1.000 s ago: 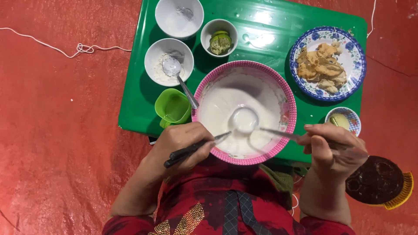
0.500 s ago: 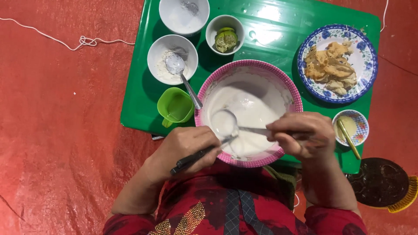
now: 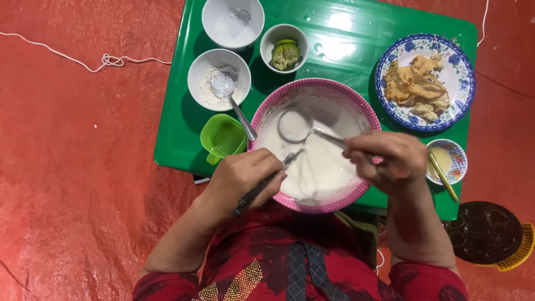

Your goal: The person stirs a white liquid mixture in a pink bowl using a ladle and a pair of chopsticks. They repeatedly scoop and pour the mixture within the bowl to blend it.

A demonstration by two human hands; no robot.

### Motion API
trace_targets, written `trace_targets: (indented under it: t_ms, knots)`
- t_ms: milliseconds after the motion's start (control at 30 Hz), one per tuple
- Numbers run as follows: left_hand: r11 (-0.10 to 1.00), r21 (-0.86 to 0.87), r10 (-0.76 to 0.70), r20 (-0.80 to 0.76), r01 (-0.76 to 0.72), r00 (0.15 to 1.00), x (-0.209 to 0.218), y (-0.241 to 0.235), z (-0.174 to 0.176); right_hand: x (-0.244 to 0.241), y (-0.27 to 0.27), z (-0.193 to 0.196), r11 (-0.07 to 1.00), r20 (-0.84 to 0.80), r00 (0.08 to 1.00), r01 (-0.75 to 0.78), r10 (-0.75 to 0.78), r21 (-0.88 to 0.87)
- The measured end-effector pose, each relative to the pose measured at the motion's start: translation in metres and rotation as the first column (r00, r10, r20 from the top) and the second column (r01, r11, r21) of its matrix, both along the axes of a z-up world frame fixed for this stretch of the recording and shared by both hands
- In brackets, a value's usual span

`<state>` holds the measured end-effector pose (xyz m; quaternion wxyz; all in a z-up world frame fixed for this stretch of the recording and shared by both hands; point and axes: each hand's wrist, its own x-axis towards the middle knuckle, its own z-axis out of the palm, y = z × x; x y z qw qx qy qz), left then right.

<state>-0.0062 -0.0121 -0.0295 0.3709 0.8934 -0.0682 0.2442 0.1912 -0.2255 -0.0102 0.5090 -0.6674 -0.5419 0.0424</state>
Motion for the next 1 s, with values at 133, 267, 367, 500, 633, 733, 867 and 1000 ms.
trace_targets:
  t_ms: [133,267,367,500,633,733,867,1000]
  knots:
    - [0.998,0.021,0.057,-0.002,-0.057,0.998,0.000,0.006,-0.002,0.017,-0.026,-0.002,0.992,-0.003,0.993,0.120,-0.121,-0.041]
    - [0.991,0.038,0.125,0.001,-0.124,0.992,0.000,0.010,-0.006,0.008,-0.052,0.009,0.976,0.021,0.976,0.215,-0.215,0.022]
    - [0.990,0.037,0.136,-0.017,-0.135,0.991,0.002,0.014,0.000,-0.004,-0.062,0.015,0.971,-0.038,0.971,0.237,-0.236,0.031]
    - [0.973,0.093,0.210,0.001,-0.209,0.978,0.000,0.014,-0.009,-0.013,-0.060,0.012,0.981,-0.093,0.982,0.174,-0.166,0.081]
    - [0.958,0.093,0.270,0.035,-0.272,0.962,0.000,0.011,-0.009,-0.011,-0.046,-0.008,0.984,-0.171,0.983,-0.033,0.063,0.176]
    - [0.944,0.086,0.313,0.082,-0.320,0.946,0.001,0.010,-0.009,-0.015,-0.025,-0.026,0.961,-0.240,0.959,-0.085,0.151,0.263]
    - [0.916,0.035,0.393,0.126,-0.400,0.911,-0.003,0.008,-0.008,-0.013,-0.006,-0.041,0.928,-0.262,0.949,-0.070,0.175,0.366]
    - [0.910,0.033,0.405,0.147,-0.413,0.903,-0.006,0.010,-0.010,-0.010,-0.003,-0.039,0.943,-0.199,0.980,0.045,0.023,0.331]
